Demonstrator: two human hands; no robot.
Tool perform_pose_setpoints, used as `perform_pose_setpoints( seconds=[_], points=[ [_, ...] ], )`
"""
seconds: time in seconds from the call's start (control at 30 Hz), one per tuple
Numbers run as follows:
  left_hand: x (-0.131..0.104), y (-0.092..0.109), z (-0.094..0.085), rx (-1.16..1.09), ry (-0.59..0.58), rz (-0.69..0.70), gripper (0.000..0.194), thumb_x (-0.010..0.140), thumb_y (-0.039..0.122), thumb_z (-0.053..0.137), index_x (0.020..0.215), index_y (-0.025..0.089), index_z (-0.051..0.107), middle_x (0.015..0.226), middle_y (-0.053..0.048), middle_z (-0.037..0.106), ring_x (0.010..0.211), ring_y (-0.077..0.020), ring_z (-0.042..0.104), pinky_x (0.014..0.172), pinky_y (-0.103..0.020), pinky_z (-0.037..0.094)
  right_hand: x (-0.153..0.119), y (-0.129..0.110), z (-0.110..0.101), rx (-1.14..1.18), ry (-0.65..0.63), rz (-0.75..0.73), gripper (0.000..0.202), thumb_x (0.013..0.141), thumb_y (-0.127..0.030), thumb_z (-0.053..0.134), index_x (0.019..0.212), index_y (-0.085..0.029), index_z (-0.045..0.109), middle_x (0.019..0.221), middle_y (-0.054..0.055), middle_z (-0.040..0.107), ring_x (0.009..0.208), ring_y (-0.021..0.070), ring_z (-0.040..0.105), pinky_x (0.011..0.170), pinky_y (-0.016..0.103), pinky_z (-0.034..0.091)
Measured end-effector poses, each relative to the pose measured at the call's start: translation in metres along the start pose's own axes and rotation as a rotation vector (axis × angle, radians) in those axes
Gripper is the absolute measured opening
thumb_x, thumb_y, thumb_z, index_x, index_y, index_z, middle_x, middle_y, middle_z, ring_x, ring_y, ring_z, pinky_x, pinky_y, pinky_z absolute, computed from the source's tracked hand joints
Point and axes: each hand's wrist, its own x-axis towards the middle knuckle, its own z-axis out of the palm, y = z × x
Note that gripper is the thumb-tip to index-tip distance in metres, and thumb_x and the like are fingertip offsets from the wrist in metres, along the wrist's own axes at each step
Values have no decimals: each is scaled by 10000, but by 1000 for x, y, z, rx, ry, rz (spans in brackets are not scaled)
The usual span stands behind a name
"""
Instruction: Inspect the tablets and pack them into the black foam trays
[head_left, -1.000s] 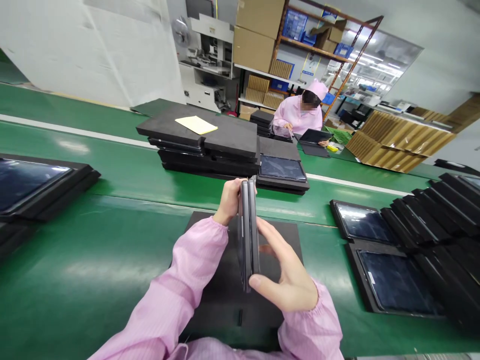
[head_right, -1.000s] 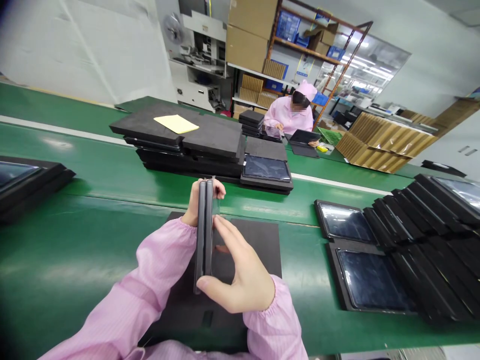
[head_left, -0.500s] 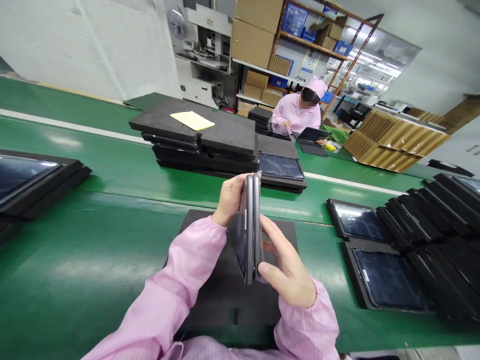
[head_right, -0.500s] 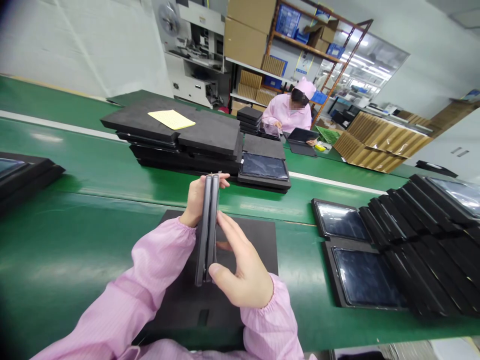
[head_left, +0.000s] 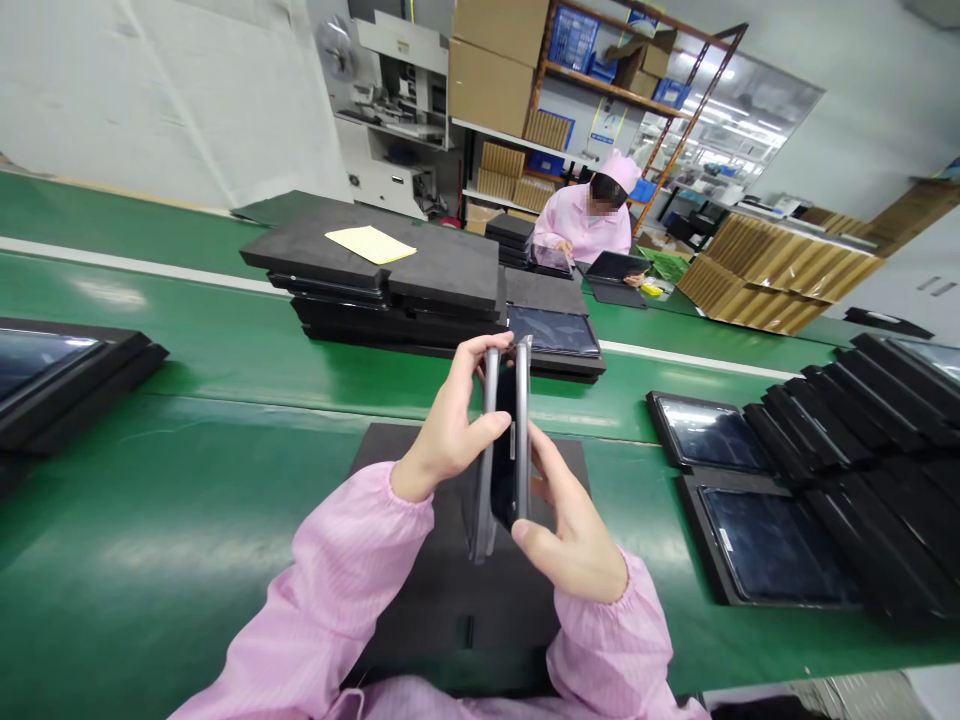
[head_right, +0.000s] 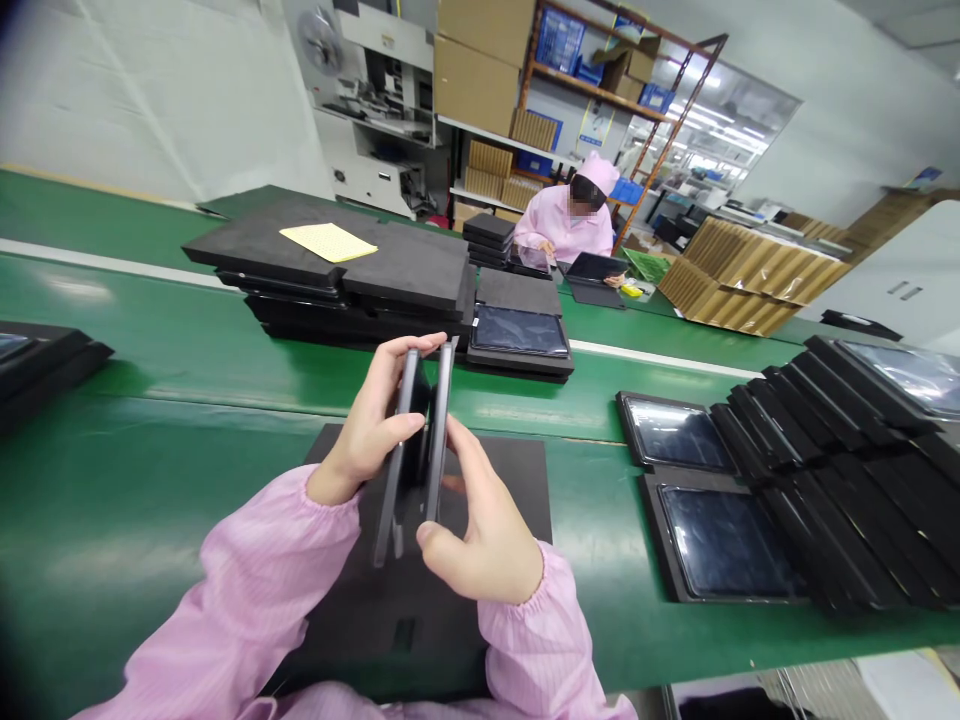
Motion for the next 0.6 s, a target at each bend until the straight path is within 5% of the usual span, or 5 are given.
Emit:
perform_pose_setpoints(
  seconds=[0.13, 0.33, 0.6],
  points=[
    [-3, -1, 1, -42, -6, 17, 557, 682, 305, 564, 1220, 236, 440, 1542, -154, 466, 1462, -345, 404, 1204, -564, 305, 3, 3, -1, 46, 48, -49, 825, 821, -234, 558, 1592, -293, 270, 1636, 51, 383, 1487, 304, 407, 1091, 454, 529],
    [-12, 7, 11, -6, -29, 10, 573, 637, 255, 523, 1198, 263, 407, 1629, -138, 344, 1481, -365, 370, 1167, -605, 329, 5, -6, 5, 14, 16, -78, 884, 770, -180, 542, 1604, -251, 255, 1654, 66, 356, 1512, 311, 367, 1102, 440, 523],
    [-8, -3, 13, 4, 110, 13, 572, 622, 230, 487, 1185, 260, 396, 1573, -108, 403, 1472, -313, 372, 1179, -538, 326, 1, -10, 11, -53, -95, -21, 1014, 709, -180, 563, 1636, -222, 153, 1710, 81, 222, 1563, 327, 245, 1147, 468, 473]
  ],
)
